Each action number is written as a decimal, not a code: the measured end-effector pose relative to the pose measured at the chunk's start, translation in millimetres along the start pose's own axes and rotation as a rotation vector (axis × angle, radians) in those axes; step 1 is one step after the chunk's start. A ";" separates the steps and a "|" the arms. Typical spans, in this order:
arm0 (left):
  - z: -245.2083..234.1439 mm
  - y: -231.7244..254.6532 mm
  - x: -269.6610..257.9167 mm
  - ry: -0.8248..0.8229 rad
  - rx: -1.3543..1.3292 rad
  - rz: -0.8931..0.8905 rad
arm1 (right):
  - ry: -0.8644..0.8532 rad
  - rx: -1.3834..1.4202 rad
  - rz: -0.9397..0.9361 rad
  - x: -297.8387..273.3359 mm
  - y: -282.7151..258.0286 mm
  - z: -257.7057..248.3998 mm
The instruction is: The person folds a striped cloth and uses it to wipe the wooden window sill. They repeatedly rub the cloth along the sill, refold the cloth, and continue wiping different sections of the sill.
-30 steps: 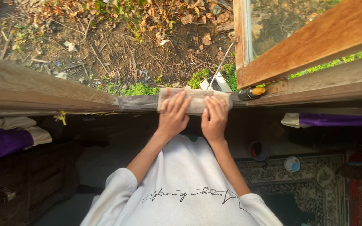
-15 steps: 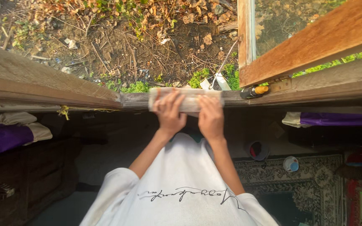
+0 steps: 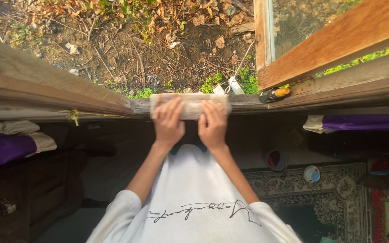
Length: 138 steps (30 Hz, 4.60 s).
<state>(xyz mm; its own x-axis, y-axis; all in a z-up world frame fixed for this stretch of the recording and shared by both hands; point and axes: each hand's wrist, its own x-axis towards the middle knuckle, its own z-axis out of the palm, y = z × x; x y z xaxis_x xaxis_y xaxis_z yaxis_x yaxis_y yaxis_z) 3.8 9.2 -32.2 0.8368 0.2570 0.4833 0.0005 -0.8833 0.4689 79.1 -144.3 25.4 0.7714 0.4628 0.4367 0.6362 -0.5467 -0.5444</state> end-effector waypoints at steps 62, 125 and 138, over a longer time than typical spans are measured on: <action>58.8 69.1 39.0 -0.255 0.184 0.294 | 0.283 -0.476 -0.150 -13.5 146.0 -10.1; 14.6 -27.7 -3.5 0.250 0.112 -0.227 | -0.282 -0.094 -0.182 44.7 -11.1 27.1; 56.7 26.9 -2.8 0.112 0.101 -0.005 | -0.056 -0.170 -0.056 23.0 37.6 -14.5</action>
<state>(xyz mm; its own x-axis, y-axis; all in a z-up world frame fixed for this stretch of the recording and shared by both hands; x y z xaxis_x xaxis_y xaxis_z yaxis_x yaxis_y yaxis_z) 32.6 -37.5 -62.9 0.7706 0.2988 0.5629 0.0644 -0.9153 0.3977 120.9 -164.4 25.3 0.7361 0.5311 0.4197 0.6745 -0.6271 -0.3895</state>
